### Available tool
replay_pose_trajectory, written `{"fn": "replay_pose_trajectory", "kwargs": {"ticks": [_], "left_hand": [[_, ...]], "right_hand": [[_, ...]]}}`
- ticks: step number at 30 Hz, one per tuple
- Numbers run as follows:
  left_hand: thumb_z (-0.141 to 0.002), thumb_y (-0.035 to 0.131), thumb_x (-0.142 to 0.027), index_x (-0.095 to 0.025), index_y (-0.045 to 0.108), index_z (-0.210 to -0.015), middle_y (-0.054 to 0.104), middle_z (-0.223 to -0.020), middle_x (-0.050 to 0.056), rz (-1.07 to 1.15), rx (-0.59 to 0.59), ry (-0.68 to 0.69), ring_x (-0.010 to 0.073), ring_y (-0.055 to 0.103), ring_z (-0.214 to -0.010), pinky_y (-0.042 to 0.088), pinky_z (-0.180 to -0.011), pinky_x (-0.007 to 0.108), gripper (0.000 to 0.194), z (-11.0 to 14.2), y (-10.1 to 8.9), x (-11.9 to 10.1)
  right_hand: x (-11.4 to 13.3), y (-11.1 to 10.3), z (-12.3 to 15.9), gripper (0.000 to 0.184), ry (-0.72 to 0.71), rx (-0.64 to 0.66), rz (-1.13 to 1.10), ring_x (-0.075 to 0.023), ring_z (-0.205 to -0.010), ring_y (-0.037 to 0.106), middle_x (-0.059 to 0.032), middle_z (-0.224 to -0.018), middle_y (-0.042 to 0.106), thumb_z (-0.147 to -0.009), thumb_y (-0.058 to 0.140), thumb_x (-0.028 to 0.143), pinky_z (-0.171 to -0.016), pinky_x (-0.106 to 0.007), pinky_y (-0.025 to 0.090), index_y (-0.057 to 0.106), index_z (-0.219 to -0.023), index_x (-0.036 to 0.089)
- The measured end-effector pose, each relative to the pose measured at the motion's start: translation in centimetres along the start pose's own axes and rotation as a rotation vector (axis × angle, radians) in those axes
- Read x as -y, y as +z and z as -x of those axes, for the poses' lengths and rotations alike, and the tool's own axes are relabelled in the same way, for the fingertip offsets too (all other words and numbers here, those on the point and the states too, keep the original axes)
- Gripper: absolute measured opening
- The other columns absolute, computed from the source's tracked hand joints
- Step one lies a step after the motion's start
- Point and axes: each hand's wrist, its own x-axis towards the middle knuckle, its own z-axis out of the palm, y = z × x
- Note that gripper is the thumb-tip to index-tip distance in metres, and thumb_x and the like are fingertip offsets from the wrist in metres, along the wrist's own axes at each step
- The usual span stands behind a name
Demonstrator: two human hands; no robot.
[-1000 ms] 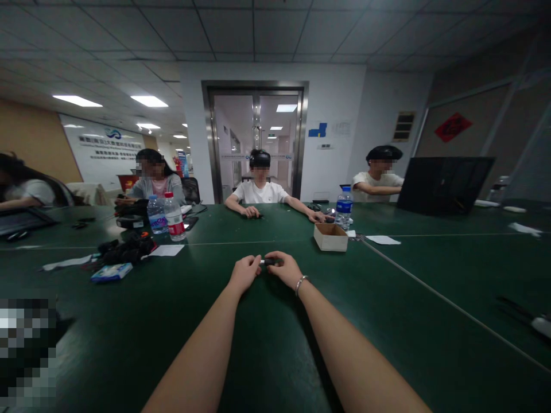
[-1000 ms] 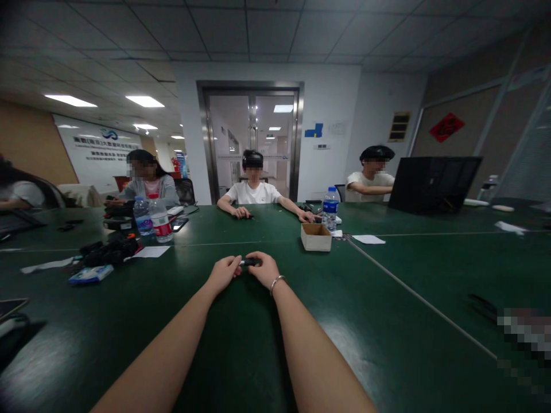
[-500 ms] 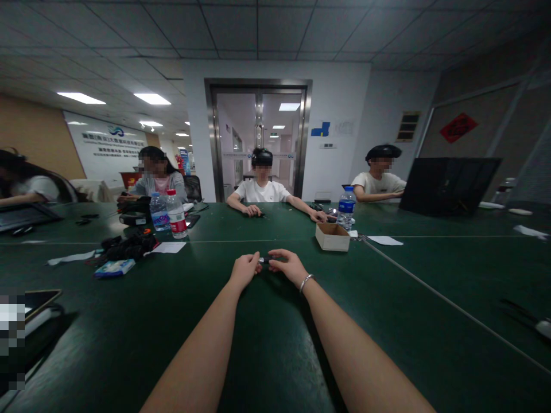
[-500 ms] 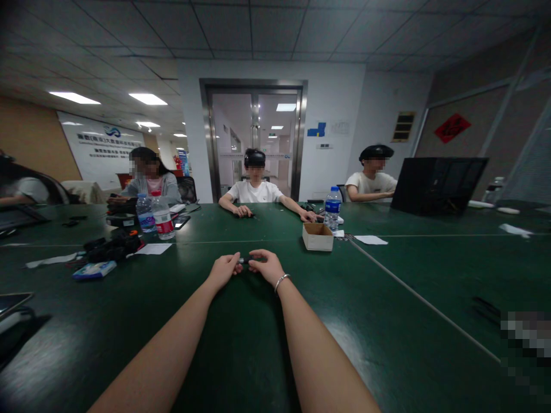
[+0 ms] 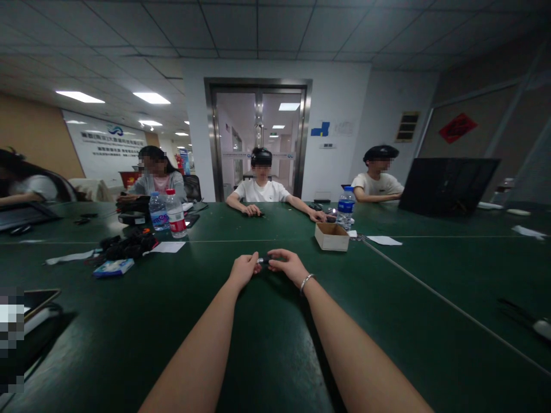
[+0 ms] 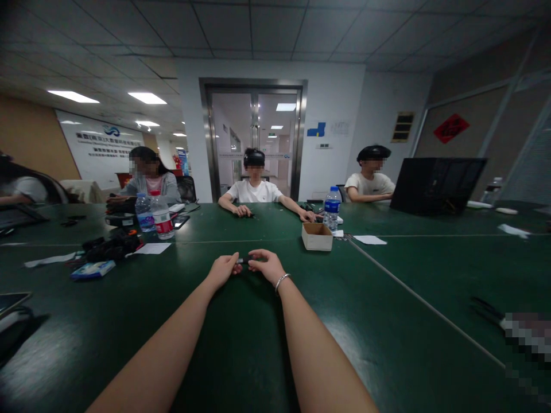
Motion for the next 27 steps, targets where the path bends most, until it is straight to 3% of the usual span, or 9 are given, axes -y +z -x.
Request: {"fn": "replay_pose_trajectory", "kwargs": {"ticks": [8, 21, 24, 27], "left_hand": [[-0.077, 0.038, -0.057, -0.011, 0.063, -0.066, 0.064, -0.064, 0.008, 0.042, 0.024, -0.021, 0.0166, 0.058, -0.058, 0.041, -0.059, 0.026, 0.053, -0.37, 0.12, 0.60], [-0.077, 0.036, -0.062, -0.014, 0.060, -0.055, 0.063, -0.062, 0.008, -0.005, 0.000, -0.023, 0.0185, 0.060, -0.060, 0.043, -0.065, 0.029, 0.058, 0.19, 0.09, -0.18], [-0.079, 0.034, -0.060, -0.013, 0.061, -0.066, 0.064, -0.067, 0.009, 0.099, -0.023, -0.063, 0.0175, 0.060, -0.059, 0.046, -0.062, 0.029, 0.057, 0.09, 0.31, -0.16], [-0.078, 0.046, -0.052, -0.015, 0.059, -0.089, 0.063, -0.084, 0.008, 0.257, -0.031, -0.028, 0.0152, 0.060, -0.063, 0.046, -0.056, 0.025, 0.041, 0.22, 0.44, -0.27]], "right_hand": [[0.21, -0.06, 0.04, 0.036, -0.046, -0.013, 0.092, -0.0097, -0.064, 0.057, -0.0003, -0.085, 0.059, -0.053, 0.069, 0.010, -0.067, -0.025, 0.048, 0.060, -0.088, 0.016], [0.10, -0.10, -0.04, 0.032, -0.050, 0.020, 0.041, -0.0118, -0.069, 0.058, 0.0013, -0.082, 0.057, -0.050, 0.066, 0.010, -0.066, -0.024, 0.046, 0.056, -0.080, 0.016], [-0.14, -0.21, -0.20, 0.032, -0.057, -0.004, 0.052, -0.0116, -0.069, 0.057, 0.0012, -0.082, 0.057, -0.050, 0.065, 0.009, -0.067, -0.024, 0.045, 0.056, -0.081, 0.015], [-0.47, -0.31, -0.45, 0.031, -0.066, -0.064, 0.105, -0.0108, -0.067, 0.056, 0.0011, -0.082, 0.057, -0.050, 0.065, 0.008, -0.067, -0.024, 0.045, 0.057, -0.080, 0.015]]}}
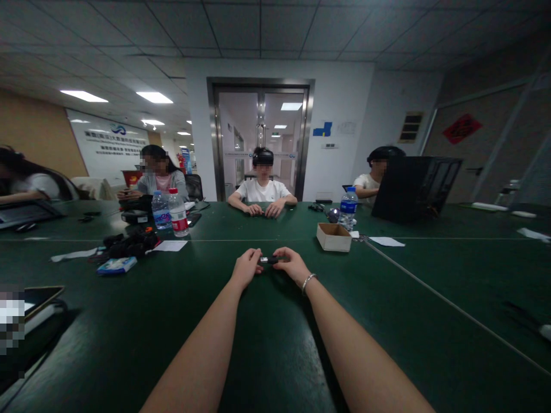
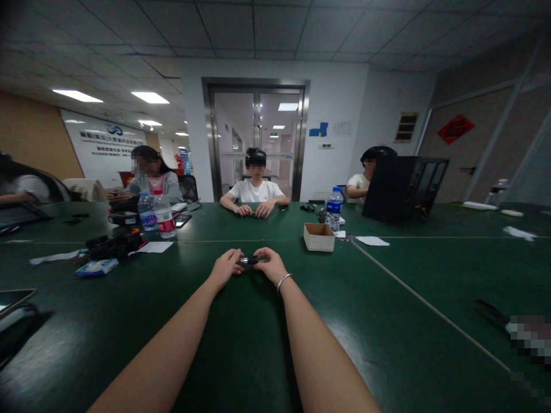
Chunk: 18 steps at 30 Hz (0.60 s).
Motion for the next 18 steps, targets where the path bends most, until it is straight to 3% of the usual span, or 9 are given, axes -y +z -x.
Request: {"fn": "replay_pose_trajectory", "kwargs": {"ticks": [3, 6, 11, 18], "left_hand": [[-0.070, 0.063, -0.041, -0.018, 0.055, -0.101, 0.061, -0.094, 0.008, 0.073, 0.074, 0.100, 0.0147, 0.059, -0.075, 0.047, -0.057, 0.021, 0.039, 0.29, -0.07, -0.18], [-0.066, 0.067, -0.033, -0.016, 0.060, -0.093, 0.061, -0.091, 0.008, 0.027, 0.123, 0.137, 0.0140, 0.057, -0.074, 0.046, -0.059, 0.021, 0.033, 0.35, -0.20, -0.12], [-0.071, 0.060, -0.034, -0.014, 0.061, -0.088, 0.061, -0.077, 0.005, 0.012, 0.118, 0.095, 0.0116, 0.056, -0.064, 0.045, -0.059, 0.022, 0.027, -0.20, -0.11, 0.57], [-0.077, 0.046, -0.051, -0.013, 0.061, -0.083, 0.059, -0.063, 0.003, -0.125, 0.090, 0.089, 0.0116, 0.053, -0.054, 0.041, -0.052, 0.022, 0.042, -0.28, -0.13, 0.73]], "right_hand": [[-0.23, 0.01, -0.19, 0.031, -0.008, -0.030, 0.046, -0.0100, -0.065, 0.054, 0.0014, -0.082, 0.056, -0.049, 0.064, 0.007, -0.066, -0.024, 0.044, 0.058, -0.079, 0.015], [-0.27, 0.07, -0.25, 0.032, 0.001, -0.024, 0.063, -0.0093, -0.063, 0.053, 0.0018, -0.080, 0.056, -0.049, 0.064, 0.005, -0.065, -0.024, 0.044, 0.058, -0.079, 0.015], [-0.14, 0.22, -0.06, 0.032, 0.004, -0.008, 0.076, -0.0090, -0.061, 0.054, 0.0015, -0.080, 0.057, -0.050, 0.062, 0.006, -0.063, -0.023, 0.044, 0.057, -0.080, 0.015], [0.09, 0.24, 0.06, 0.032, 0.011, 0.012, 0.092, -0.0115, -0.066, 0.056, 0.0007, -0.082, 0.059, -0.051, 0.063, 0.007, -0.066, -0.025, 0.046, 0.057, -0.082, 0.015]]}}
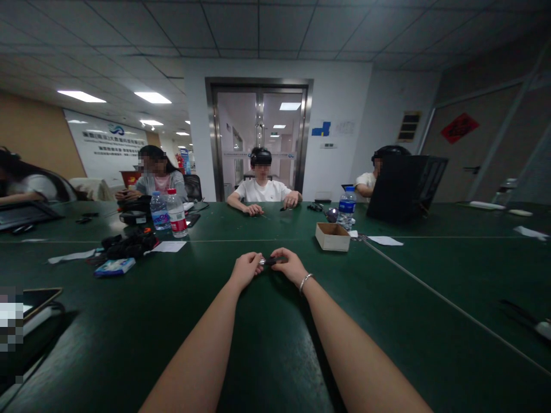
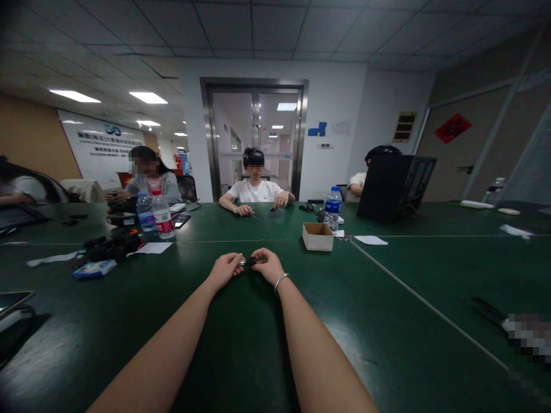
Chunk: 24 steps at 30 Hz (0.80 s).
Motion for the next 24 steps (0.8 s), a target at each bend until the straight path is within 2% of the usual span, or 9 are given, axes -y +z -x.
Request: {"fn": "replay_pose_trajectory", "kwargs": {"ticks": [5, 15, 24], "left_hand": [[-0.076, 0.045, -0.055, -0.013, 0.061, -0.084, 0.061, -0.067, 0.004, -0.008, -0.001, -0.010, 0.0124, 0.055, -0.056, 0.043, -0.053, 0.023, 0.046, -0.13, -0.17, 0.33], [-0.078, 0.048, -0.047, -0.012, 0.060, -0.078, 0.060, -0.062, 0.004, 0.021, -0.024, -0.021, 0.0118, 0.055, -0.054, 0.042, -0.050, 0.021, 0.037, -0.25, 0.13, 0.02], [-0.075, 0.053, -0.048, -0.012, 0.061, -0.081, 0.061, -0.066, 0.005, 0.094, -0.024, -0.009, 0.0117, 0.055, -0.056, 0.042, -0.051, 0.021, 0.037, -0.43, -0.08, 0.37]], "right_hand": [[0.11, -0.02, 0.01, 0.032, 0.003, 0.003, 0.006, -0.0121, -0.067, 0.057, 0.0004, -0.083, 0.059, -0.052, 0.063, 0.007, -0.065, -0.025, 0.046, 0.057, -0.082, 0.015], [0.06, 0.00, 0.00, 0.034, 0.016, -0.008, -0.018, -0.0100, -0.064, 0.055, 0.0003, -0.084, 0.057, -0.052, 0.066, 0.007, -0.065, -0.025, 0.046, 0.059, -0.084, 0.015], [-0.17, -0.07, -0.06, 0.034, 0.026, 0.020, -0.076, -0.0100, -0.061, 0.056, 0.0011, -0.081, 0.057, -0.055, 0.068, 0.010, -0.063, -0.024, 0.047, 0.060, -0.088, 0.017]]}}
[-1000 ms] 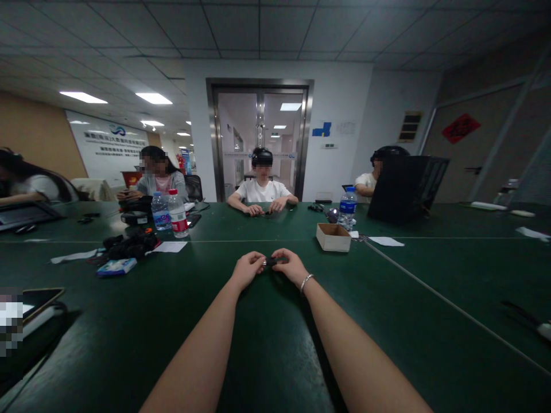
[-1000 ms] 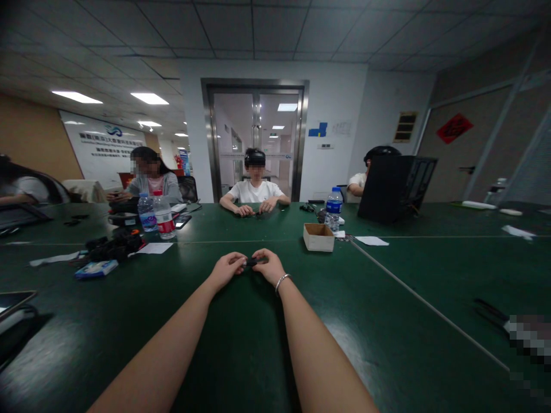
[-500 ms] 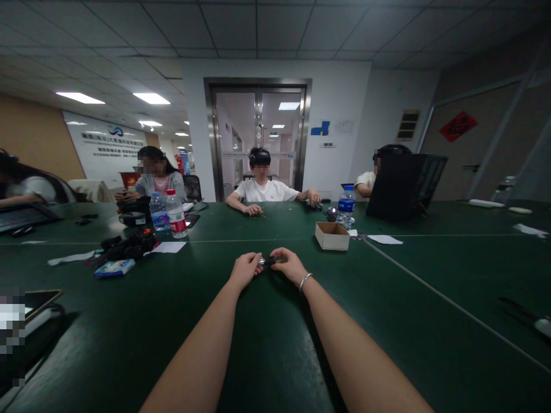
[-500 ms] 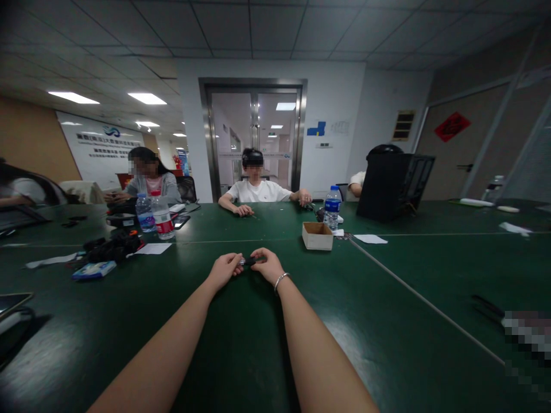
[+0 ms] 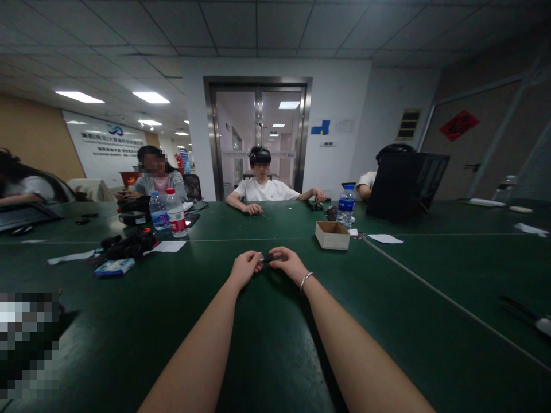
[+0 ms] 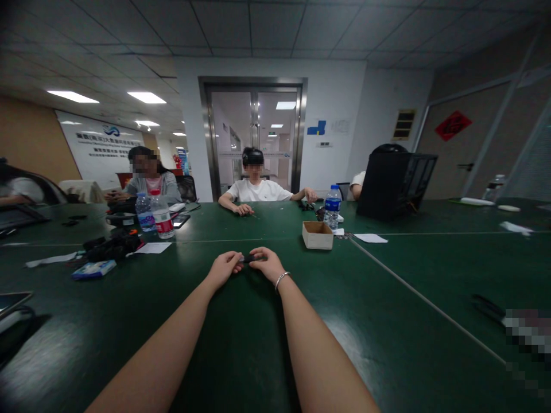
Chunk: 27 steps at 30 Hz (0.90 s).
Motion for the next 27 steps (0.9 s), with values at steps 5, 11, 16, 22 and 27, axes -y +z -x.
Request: {"fn": "replay_pose_trajectory", "kwargs": {"ticks": [5, 11, 16, 22, 27], "left_hand": [[-0.073, 0.056, -0.047, -0.013, 0.061, -0.081, 0.061, -0.069, 0.004, 0.035, 0.007, 0.003, 0.0113, 0.055, -0.059, 0.043, -0.053, 0.021, 0.035, 0.1, 0.0, -0.1], [-0.072, 0.059, -0.045, -0.014, 0.061, -0.085, 0.061, -0.075, 0.005, 0.056, 0.021, 0.022, 0.0124, 0.056, -0.066, 0.044, -0.057, 0.021, 0.034, 0.1, -0.2, 0.1], [-0.070, 0.062, -0.045, -0.014, 0.061, -0.086, 0.061, -0.078, 0.006, 0.086, 0.017, 0.013, 0.0128, 0.057, -0.068, 0.045, -0.058, 0.022, 0.035, 0.3, -0.2, -0.3], [-0.066, 0.066, -0.041, -0.013, 0.062, -0.085, 0.060, -0.074, 0.005, 0.111, -0.001, 0.006, 0.0123, 0.056, -0.067, 0.044, -0.057, 0.021, 0.034, 0.6, -0.1, -1.0], [-0.067, 0.064, -0.045, -0.011, 0.062, -0.079, 0.059, -0.067, 0.004, 0.098, 0.005, -0.016, 0.0106, 0.053, -0.059, 0.042, -0.055, 0.021, 0.036, 0.3, -0.2, -0.6]], "right_hand": [[-0.2, -0.1, -0.1, 0.034, 0.002, 0.033, -0.047, -0.0110, -0.062, 0.058, 0.0003, -0.081, 0.057, -0.057, 0.068, 0.011, -0.063, -0.025, 0.048, 0.059, -0.089, 0.017], [-0.3, -0.1, -0.1, 0.033, -0.014, 0.050, -0.061, -0.0116, -0.064, 0.060, 0.0001, -0.078, 0.058, -0.060, 0.068, 0.013, -0.062, -0.025, 0.049, 0.059, -0.091, 0.016], [0.1, 0.0, 0.0, 0.032, 0.010, 0.049, -0.085, -0.0118, -0.064, 0.061, 0.0002, -0.076, 0.057, -0.061, 0.069, 0.013, -0.061, -0.024, 0.049, 0.059, -0.092, 0.016], [0.4, 0.0, 0.3, 0.032, 0.024, 0.055, -0.105, -0.0121, -0.065, 0.060, 0.0007, -0.075, 0.056, -0.060, 0.070, 0.014, -0.062, -0.024, 0.049, 0.061, -0.091, 0.016], [0.3, -0.1, 0.2, 0.034, 0.003, 0.038, -0.077, -0.0097, -0.062, 0.058, 0.0002, -0.082, 0.055, -0.058, 0.070, 0.011, -0.062, -0.024, 0.049, 0.062, -0.090, 0.016]]}}
